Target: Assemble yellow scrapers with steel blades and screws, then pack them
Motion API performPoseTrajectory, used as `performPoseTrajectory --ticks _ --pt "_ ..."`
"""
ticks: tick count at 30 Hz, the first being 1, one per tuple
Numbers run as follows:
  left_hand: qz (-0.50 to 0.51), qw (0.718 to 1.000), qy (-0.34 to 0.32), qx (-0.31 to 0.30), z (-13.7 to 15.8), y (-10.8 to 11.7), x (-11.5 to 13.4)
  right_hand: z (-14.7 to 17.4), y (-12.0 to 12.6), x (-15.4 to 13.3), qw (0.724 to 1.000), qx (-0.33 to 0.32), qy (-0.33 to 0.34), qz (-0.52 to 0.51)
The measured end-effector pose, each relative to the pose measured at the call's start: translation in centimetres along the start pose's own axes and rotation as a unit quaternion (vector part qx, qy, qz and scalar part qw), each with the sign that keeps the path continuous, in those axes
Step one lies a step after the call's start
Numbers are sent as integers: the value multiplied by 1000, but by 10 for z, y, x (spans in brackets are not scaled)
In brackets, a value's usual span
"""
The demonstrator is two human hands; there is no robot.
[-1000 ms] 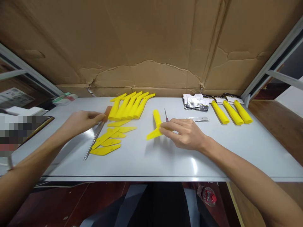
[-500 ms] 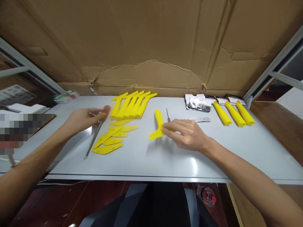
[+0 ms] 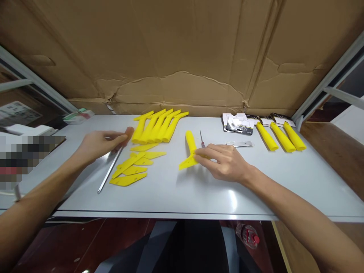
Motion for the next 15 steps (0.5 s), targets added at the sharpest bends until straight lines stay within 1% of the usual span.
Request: performPoseTrajectory --ticks 3,10,15 --pt "-2 1000 8 -2 1 1 0 0 0 0 1000 -2 1 0" --pt "15 999 -10 -31 8 -3 8 0 -2 -2 1000 -7 4 -4" --pt "2 1000 -3 -21 6 -2 6 -2 -1 -2 1000 -8 6 -2"
Point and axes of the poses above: each hand's wrist, its own z-axis away from the middle knuckle, its own y-axis out of the back of the hand, x = y × z, the point moved 6 cm from there along -z, towards the middle knuckle, and after that the axes turned 13 degrees about y, right-handed, at the moved point
